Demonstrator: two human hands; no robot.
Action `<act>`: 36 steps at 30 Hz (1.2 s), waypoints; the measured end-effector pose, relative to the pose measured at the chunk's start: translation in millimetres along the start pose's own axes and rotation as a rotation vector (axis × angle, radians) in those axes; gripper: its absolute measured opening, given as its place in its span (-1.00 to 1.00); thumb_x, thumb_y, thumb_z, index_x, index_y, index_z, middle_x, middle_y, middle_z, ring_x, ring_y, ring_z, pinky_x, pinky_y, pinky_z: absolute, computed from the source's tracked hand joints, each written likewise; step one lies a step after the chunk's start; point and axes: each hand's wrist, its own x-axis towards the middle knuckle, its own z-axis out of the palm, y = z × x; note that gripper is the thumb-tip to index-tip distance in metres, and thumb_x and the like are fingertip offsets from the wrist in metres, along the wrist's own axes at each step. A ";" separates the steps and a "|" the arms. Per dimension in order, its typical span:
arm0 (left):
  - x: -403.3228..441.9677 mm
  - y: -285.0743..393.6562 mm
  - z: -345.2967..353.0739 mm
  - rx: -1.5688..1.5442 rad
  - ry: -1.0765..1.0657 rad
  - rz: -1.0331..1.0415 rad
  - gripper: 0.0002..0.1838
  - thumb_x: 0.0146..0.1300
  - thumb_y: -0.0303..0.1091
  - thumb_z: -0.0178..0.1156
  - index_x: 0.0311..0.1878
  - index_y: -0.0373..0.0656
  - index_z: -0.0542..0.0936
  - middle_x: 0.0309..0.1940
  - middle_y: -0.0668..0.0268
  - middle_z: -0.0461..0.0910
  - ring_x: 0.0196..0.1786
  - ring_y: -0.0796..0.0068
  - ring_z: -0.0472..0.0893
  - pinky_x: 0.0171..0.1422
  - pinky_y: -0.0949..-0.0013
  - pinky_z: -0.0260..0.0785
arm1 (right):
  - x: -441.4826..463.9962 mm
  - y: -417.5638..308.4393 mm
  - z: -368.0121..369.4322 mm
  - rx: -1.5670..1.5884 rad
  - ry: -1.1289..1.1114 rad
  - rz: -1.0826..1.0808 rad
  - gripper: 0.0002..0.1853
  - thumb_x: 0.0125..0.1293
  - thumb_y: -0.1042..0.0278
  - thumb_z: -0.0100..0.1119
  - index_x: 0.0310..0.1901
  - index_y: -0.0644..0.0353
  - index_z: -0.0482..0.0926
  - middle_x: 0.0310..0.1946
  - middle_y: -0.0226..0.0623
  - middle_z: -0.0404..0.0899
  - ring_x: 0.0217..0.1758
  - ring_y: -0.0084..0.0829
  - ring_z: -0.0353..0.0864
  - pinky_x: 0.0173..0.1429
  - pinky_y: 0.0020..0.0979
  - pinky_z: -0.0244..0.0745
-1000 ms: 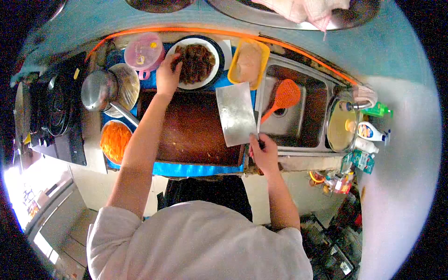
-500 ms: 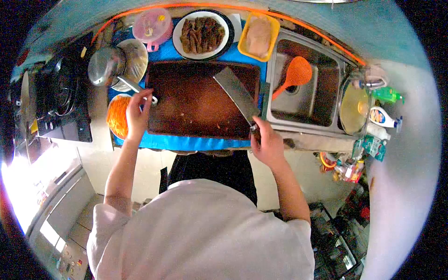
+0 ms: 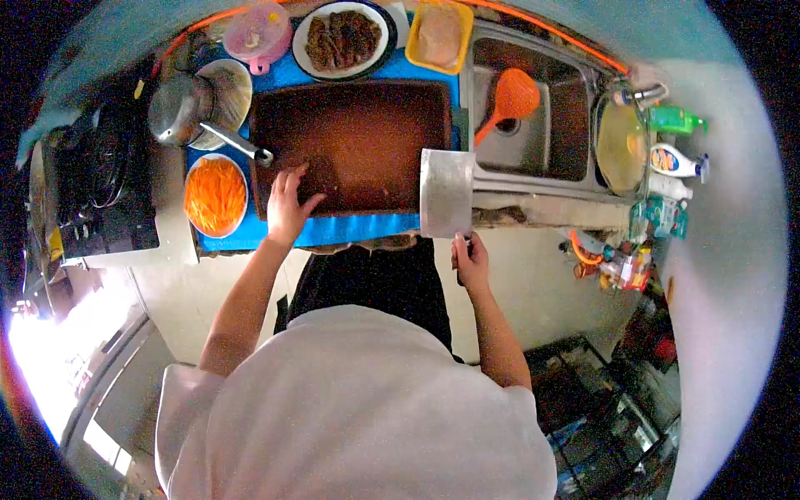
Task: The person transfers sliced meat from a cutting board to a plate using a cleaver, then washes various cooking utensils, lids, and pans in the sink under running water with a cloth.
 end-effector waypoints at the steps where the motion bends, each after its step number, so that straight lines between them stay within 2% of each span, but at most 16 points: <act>1: 3.0 1.1 3.4 0.032 -0.006 0.043 -0.44 -0.11 -0.26 0.33 0.04 -0.12 0.42 -0.13 0.15 0.43 -0.08 0.12 0.44 0.02 0.19 0.33 | -5.9 8.8 -0.2 0.033 0.009 0.029 -0.83 0.32 0.28 0.01 -0.36 0.16 0.35 -0.68 -0.53 0.30 -0.69 -0.70 0.22 -0.63 -0.59 0.15; 6: 7.7 -0.5 21.3 -0.035 -0.050 0.005 -0.57 -0.05 -0.30 0.31 -0.06 -0.13 0.49 -0.16 0.16 0.46 -0.07 0.11 0.45 0.01 0.20 0.34 | -21.9 52.6 17.1 0.041 0.041 0.018 -0.79 0.32 0.21 0.02 -0.23 0.19 0.41 -0.67 -0.54 0.29 -0.67 -0.70 0.24 -0.62 -0.61 0.16; 7: 6.4 -0.6 23.4 -0.035 -0.034 0.013 -0.59 -0.04 -0.31 0.30 -0.07 -0.14 0.49 -0.17 0.16 0.47 -0.08 0.12 0.45 0.00 0.21 0.34 | -24.1 47.5 26.2 0.046 0.032 0.027 -0.76 0.30 0.20 0.03 -0.20 0.22 0.43 -0.65 -0.48 0.35 -0.66 -0.67 0.28 -0.60 -0.57 0.22; 9: 5.6 -3.5 25.6 -0.031 -0.001 0.031 -0.63 -0.02 -0.33 0.28 -0.09 -0.15 0.50 -0.19 0.17 0.47 -0.11 0.14 0.46 -0.03 0.23 0.36 | -16.2 62.9 43.8 -0.162 0.023 -0.049 -0.80 0.33 0.26 -0.02 -0.18 0.22 0.42 -0.66 -0.50 0.29 -0.70 -0.69 0.20 -0.63 -0.60 0.14; 11: 4.1 -3.8 25.1 -0.096 -0.027 -0.014 -0.65 0.02 -0.36 0.26 -0.08 -0.16 0.49 -0.20 0.16 0.47 -0.13 0.16 0.47 -0.05 0.24 0.37 | -11.5 48.0 67.2 -0.345 0.022 -0.092 -0.66 0.24 0.15 0.07 -0.18 0.32 0.47 -0.48 -0.10 0.57 -0.48 -0.34 0.56 -0.37 -0.35 0.43; 12: 2.9 -3.9 24.0 -0.127 -0.036 -0.040 -0.66 0.03 -0.38 0.24 -0.08 -0.17 0.48 -0.20 0.16 0.46 -0.13 0.17 0.47 -0.06 0.25 0.37 | -6.7 49.3 80.1 -0.386 0.036 -0.152 -0.61 0.23 0.10 0.07 -0.17 0.33 0.47 -0.41 0.01 0.58 -0.37 -0.13 0.60 -0.30 -0.28 0.44; 13: 2.7 -3.0 22.3 -0.167 -0.019 -0.055 -0.66 0.05 -0.39 0.23 -0.07 -0.18 0.48 -0.21 0.16 0.46 -0.14 0.18 0.47 -0.07 0.25 0.38 | -5.0 36.7 90.4 -0.428 -0.006 -0.168 -0.60 0.24 0.09 0.05 -0.16 0.34 0.48 -0.38 0.06 0.57 -0.31 -0.03 0.59 -0.28 -0.24 0.44; 17: -3.7 -3.0 10.5 -0.260 0.082 -0.090 -0.68 0.11 -0.42 0.18 -0.04 -0.20 0.45 -0.22 0.13 0.46 -0.15 0.18 0.48 -0.08 0.26 0.37 | 9.8 6.2 99.1 -0.406 -0.094 -0.061 -0.59 0.25 0.08 0.03 -0.13 0.33 0.47 -0.39 -0.03 0.58 -0.34 -0.17 0.59 -0.25 -0.27 0.45; 20: -11.0 -7.6 2.0 -0.217 0.156 -0.075 -0.69 0.12 -0.42 0.16 -0.04 -0.21 0.45 -0.21 0.11 0.46 -0.14 0.17 0.48 -0.05 0.26 0.36 | 41.5 -6.6 63.5 -0.210 0.016 -0.024 -0.64 0.28 0.05 0.01 -0.27 0.26 0.46 -0.65 -0.35 0.46 -0.66 -0.52 0.42 -0.56 -0.47 0.34; 22: -18.5 -14.2 0.2 -0.193 0.167 -0.081 -0.70 0.13 -0.43 0.15 -0.04 -0.22 0.45 -0.19 0.12 0.46 -0.12 0.15 0.47 -0.01 0.26 0.35 | 60.6 -38.1 42.4 -0.142 0.073 0.062 -0.65 0.30 0.07 0.01 -0.47 0.17 0.33 -0.71 -0.49 0.31 -0.73 -0.64 0.28 -0.69 -0.56 0.20; 25: -28.2 -15.7 -5.4 -0.163 0.200 -0.093 -0.70 0.12 -0.45 0.15 -0.05 -0.23 0.45 -0.19 0.12 0.47 -0.12 0.15 0.48 -0.02 0.27 0.35 | 88.9 -50.1 24.7 -0.279 0.042 0.023 -0.62 0.28 0.02 0.03 -0.42 0.23 0.38 -0.74 -0.45 0.32 -0.75 -0.59 0.29 -0.67 -0.50 0.22; 28: -35.6 -20.5 -6.2 -0.232 0.190 -0.184 -0.71 0.12 -0.47 0.14 -0.05 -0.23 0.45 -0.19 0.13 0.46 -0.13 0.21 0.48 -0.05 0.30 0.36 | 103.9 -47.2 42.8 -0.714 -0.030 -0.157 -0.47 0.22 -0.13 -0.01 -0.35 0.34 0.46 -0.53 -0.03 0.54 -0.44 -0.05 0.55 -0.32 -0.20 0.44; 29: -38.4 -19.9 -8.2 -0.243 0.191 -0.205 -0.71 0.13 -0.47 0.14 -0.05 -0.23 0.45 -0.19 0.13 0.46 -0.13 0.22 0.48 -0.05 0.31 0.36 | 99.3 -57.2 54.4 -0.757 -0.103 -0.116 -0.44 0.22 -0.16 -0.05 -0.28 0.35 0.49 -0.36 0.14 0.54 -0.20 0.11 0.51 -0.10 -0.11 0.39; 32: -42.1 -20.7 -9.4 -0.262 0.208 -0.253 -0.70 0.13 -0.47 0.13 -0.04 -0.23 0.44 -0.18 0.14 0.45 -0.14 0.24 0.49 -0.06 0.32 0.37 | 90.0 -89.6 89.9 -0.914 -0.247 -0.176 -0.44 0.21 -0.16 -0.02 -0.25 0.34 0.50 -0.32 0.14 0.53 -0.17 0.09 0.51 -0.09 -0.12 0.39; 35: -44.3 -22.8 -12.0 -0.233 0.217 -0.270 -0.70 0.14 -0.47 0.13 -0.03 -0.23 0.44 -0.18 0.14 0.45 -0.14 0.24 0.49 -0.06 0.33 0.37 | 107.0 -77.8 92.1 -0.984 -0.345 -0.337 -0.46 0.21 -0.13 0.00 -0.30 0.34 0.49 -0.37 0.11 0.54 -0.23 0.08 0.53 -0.15 -0.12 0.40; 36: -45.3 -23.2 -12.4 -0.235 0.223 -0.274 -0.71 0.14 -0.46 0.13 -0.04 -0.23 0.44 -0.17 0.14 0.45 -0.14 0.24 0.49 -0.06 0.33 0.37 | 106.4 -89.9 92.9 -0.961 -0.399 -0.368 -0.50 0.20 -0.09 0.04 -0.37 0.34 0.48 -0.45 0.09 0.53 -0.31 0.04 0.55 -0.23 -0.13 0.40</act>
